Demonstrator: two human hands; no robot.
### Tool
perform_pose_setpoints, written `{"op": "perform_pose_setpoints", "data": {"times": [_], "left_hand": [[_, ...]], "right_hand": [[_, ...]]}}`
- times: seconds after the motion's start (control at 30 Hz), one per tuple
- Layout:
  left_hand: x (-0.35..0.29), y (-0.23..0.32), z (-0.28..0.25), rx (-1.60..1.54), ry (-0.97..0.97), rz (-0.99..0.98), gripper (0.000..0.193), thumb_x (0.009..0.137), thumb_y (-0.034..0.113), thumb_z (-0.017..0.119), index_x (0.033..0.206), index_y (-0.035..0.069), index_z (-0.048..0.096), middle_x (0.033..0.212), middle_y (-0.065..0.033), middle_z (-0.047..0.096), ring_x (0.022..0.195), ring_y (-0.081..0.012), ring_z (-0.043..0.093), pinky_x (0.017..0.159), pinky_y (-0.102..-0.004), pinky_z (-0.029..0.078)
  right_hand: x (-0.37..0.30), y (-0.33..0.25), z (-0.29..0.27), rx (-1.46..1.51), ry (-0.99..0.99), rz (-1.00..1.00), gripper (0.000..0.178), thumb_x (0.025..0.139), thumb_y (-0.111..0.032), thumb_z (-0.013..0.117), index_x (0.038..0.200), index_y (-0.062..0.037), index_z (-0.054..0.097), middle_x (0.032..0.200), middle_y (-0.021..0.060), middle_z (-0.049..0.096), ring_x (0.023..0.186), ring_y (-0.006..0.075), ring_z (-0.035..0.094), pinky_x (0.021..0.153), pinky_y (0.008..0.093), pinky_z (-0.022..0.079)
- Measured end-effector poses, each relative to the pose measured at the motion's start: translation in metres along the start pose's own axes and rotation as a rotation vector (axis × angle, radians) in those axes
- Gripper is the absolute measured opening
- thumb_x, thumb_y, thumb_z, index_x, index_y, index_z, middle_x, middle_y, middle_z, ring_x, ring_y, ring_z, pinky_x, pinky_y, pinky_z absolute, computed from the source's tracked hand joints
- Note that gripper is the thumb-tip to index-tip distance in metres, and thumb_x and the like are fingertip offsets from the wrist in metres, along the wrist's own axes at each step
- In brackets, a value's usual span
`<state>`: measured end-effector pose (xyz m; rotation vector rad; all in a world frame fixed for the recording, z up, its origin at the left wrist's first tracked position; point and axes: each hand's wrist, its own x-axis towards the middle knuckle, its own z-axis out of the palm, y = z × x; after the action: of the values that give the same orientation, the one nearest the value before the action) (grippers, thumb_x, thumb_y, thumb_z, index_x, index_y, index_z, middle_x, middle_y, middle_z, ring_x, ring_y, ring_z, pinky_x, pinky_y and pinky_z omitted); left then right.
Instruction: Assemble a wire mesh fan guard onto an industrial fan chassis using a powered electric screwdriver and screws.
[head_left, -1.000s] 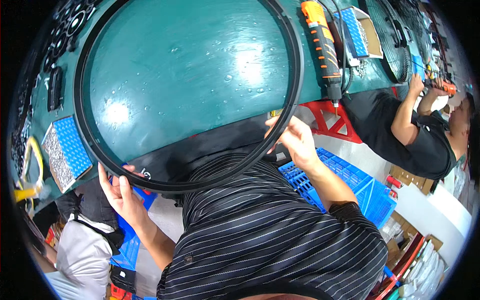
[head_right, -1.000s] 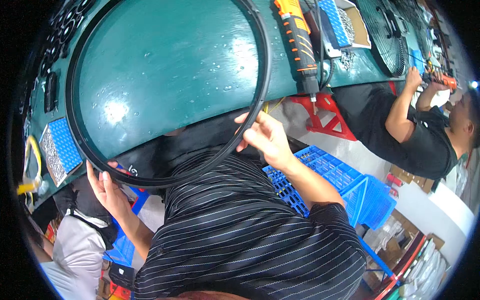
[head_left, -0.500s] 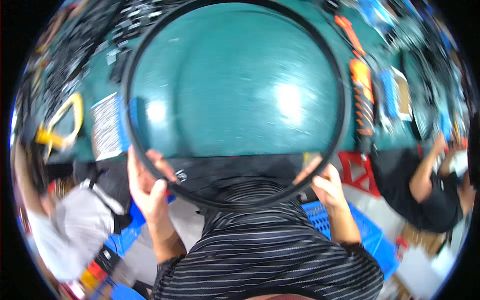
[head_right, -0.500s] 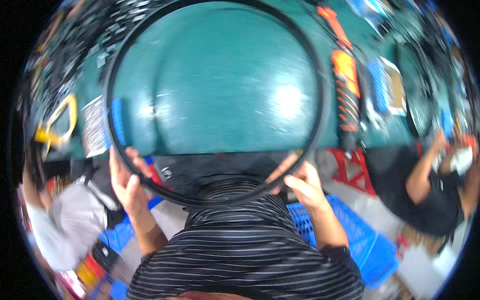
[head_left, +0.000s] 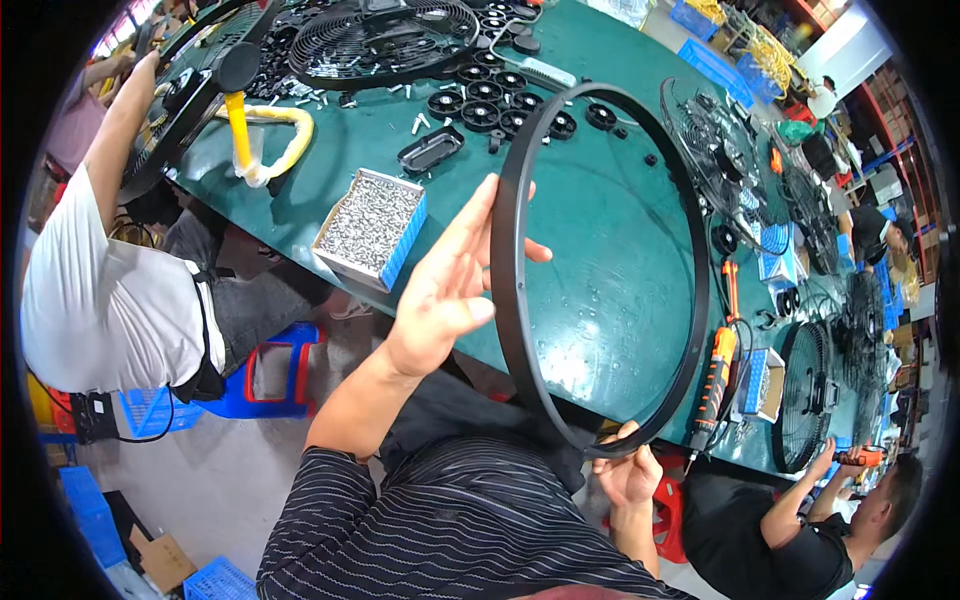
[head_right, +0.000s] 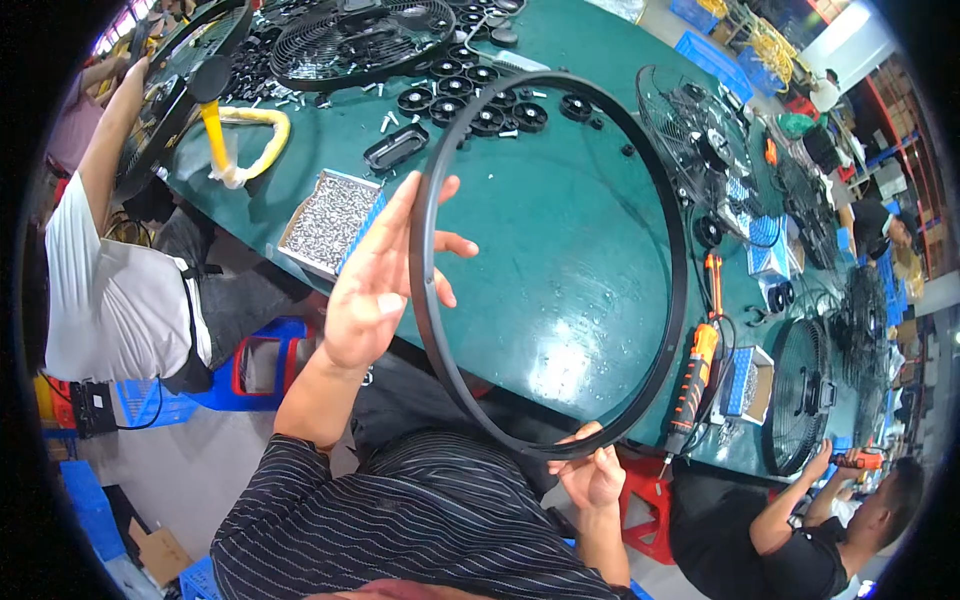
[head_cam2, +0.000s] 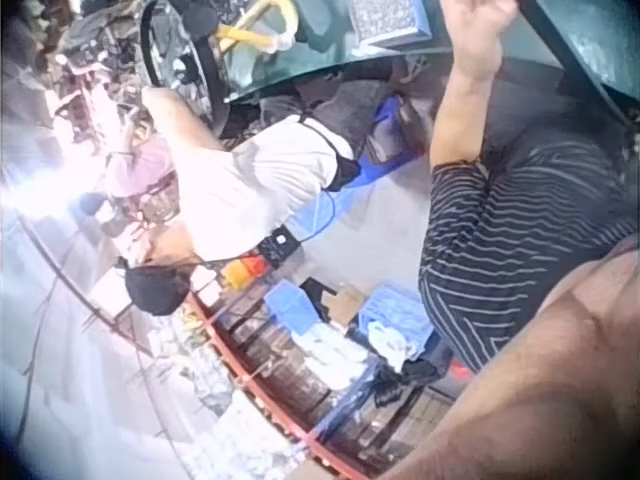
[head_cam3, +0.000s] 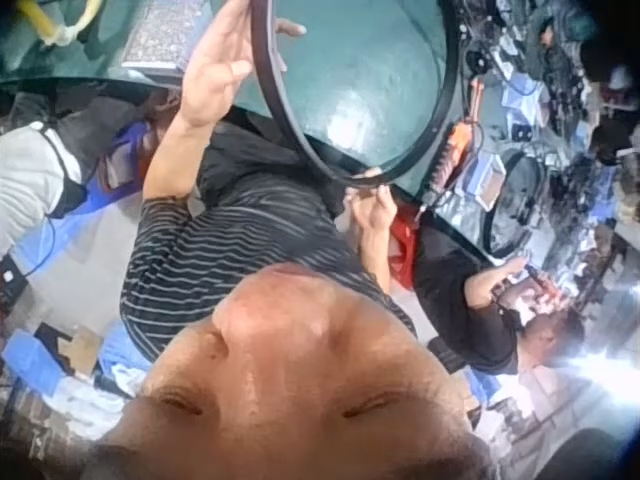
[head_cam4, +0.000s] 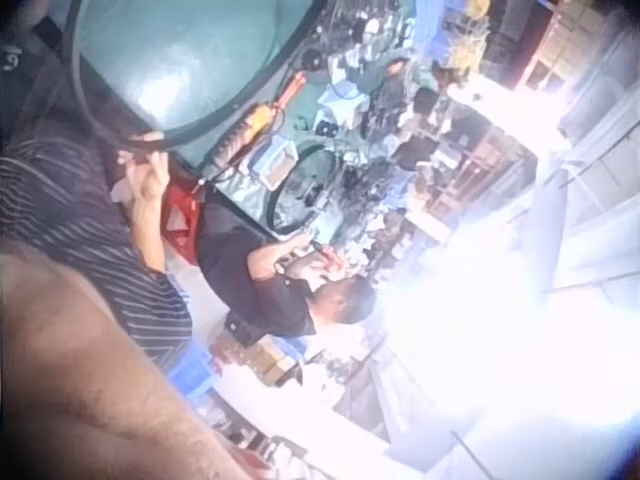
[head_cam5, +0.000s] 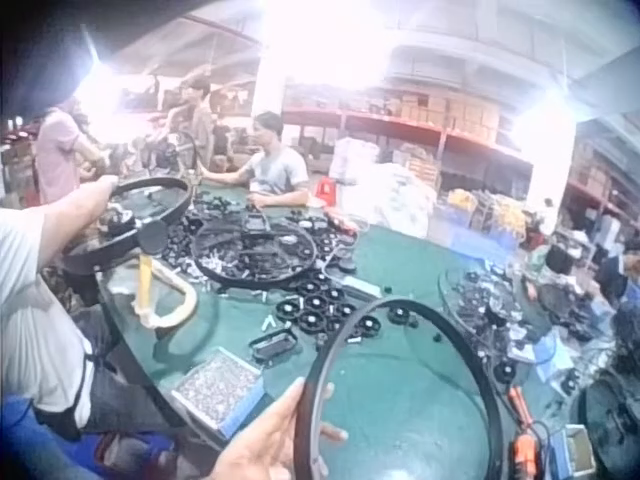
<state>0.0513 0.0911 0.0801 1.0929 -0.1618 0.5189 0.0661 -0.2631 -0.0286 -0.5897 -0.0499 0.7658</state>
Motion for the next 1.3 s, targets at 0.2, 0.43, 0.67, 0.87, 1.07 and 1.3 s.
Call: {"op": "perform_pose_setpoints", "data": {"times": [0.2, 0.43, 0.67, 0.87, 1.07, 1.3], "left_hand": [[-0.019, -0.001, 0.000, 0.248, -0.046, 0.090, 0.115, 0.065, 0.012, 0.075, 0.156, 0.000, 0.005, 0.157, -0.0232, 0.023, 0.119, -0.0289, 0.054, 0.077, -0.0302, 0.051], [-0.039, 0.011, 0.005, 0.400, -0.213, 0.247, 0.118, 0.065, 0.009, 0.075, 0.154, -0.006, -0.001, 0.156, -0.0266, 0.022, 0.123, -0.0317, 0.052, 0.079, -0.0310, 0.050], [-0.051, 0.013, 0.005, 0.433, -0.297, 0.321, 0.120, 0.067, 0.010, 0.079, 0.153, -0.007, -0.003, 0.154, -0.0292, 0.024, 0.125, -0.0356, 0.051, 0.080, -0.0310, 0.051], [-0.046, 0.008, -0.002, 0.428, -0.185, 0.274, 0.118, 0.064, 0.015, 0.077, 0.154, -0.006, 0.002, 0.154, -0.0320, 0.022, 0.120, -0.0348, 0.054, 0.075, -0.0302, 0.054], [-0.039, 0.002, -0.007, 0.388, 0.014, 0.178, 0.114, 0.065, 0.024, 0.073, 0.155, -0.003, 0.008, 0.154, -0.0306, 0.026, 0.117, -0.0331, 0.055, 0.073, -0.0312, 0.052], [-0.028, -0.009, -0.006, 0.407, 0.074, 0.147, 0.112, 0.070, 0.038, 0.075, 0.154, -0.002, 0.015, 0.154, -0.0312, 0.026, 0.118, -0.0341, 0.055, 0.073, -0.0301, 0.053]], "right_hand": [[-0.002, 0.000, -0.007, -0.063, -0.011, 0.094, 0.041, 0.088, -0.022, 0.067, 0.118, 0.0028, 0.055, 0.108, 0.0322, 0.065, 0.090, 0.0397, 0.070, 0.078, 0.0461, 0.058], [-0.002, -0.004, -0.021, -0.102, -0.008, 0.214, 0.039, 0.083, -0.013, 0.072, 0.117, 0.0006, 0.059, 0.112, 0.0323, 0.064, 0.095, 0.0379, 0.069, 0.083, 0.0463, 0.057], [-0.005, 0.000, -0.025, -0.138, -0.011, 0.248, 0.039, 0.082, -0.013, 0.072, 0.116, 0.0010, 0.060, 0.114, 0.0321, 0.064, 0.096, 0.0372, 0.068, 0.085, 0.0447, 0.055], [0.003, -0.001, -0.018, -0.227, -0.014, 0.201, 0.041, 0.081, -0.016, 0.074, 0.115, 0.0028, 0.060, 0.112, 0.0307, 0.065, 0.093, 0.0351, 0.069, 0.082, 0.0437, 0.056], [-0.002, 0.003, -0.002, -0.221, 0.032, 0.197, 0.039, 0.082, -0.016, 0.075, 0.115, 0.0013, 0.061, 0.112, 0.0302, 0.065, 0.094, 0.0350, 0.068, 0.083, 0.0436, 0.055], [-0.008, 0.009, 0.003, -0.236, 0.112, 0.152, 0.043, 0.080, -0.019, 0.075, 0.115, 0.0012, 0.061, 0.111, 0.0290, 0.065, 0.091, 0.0331, 0.068, 0.082, 0.0433, 0.055]]}}
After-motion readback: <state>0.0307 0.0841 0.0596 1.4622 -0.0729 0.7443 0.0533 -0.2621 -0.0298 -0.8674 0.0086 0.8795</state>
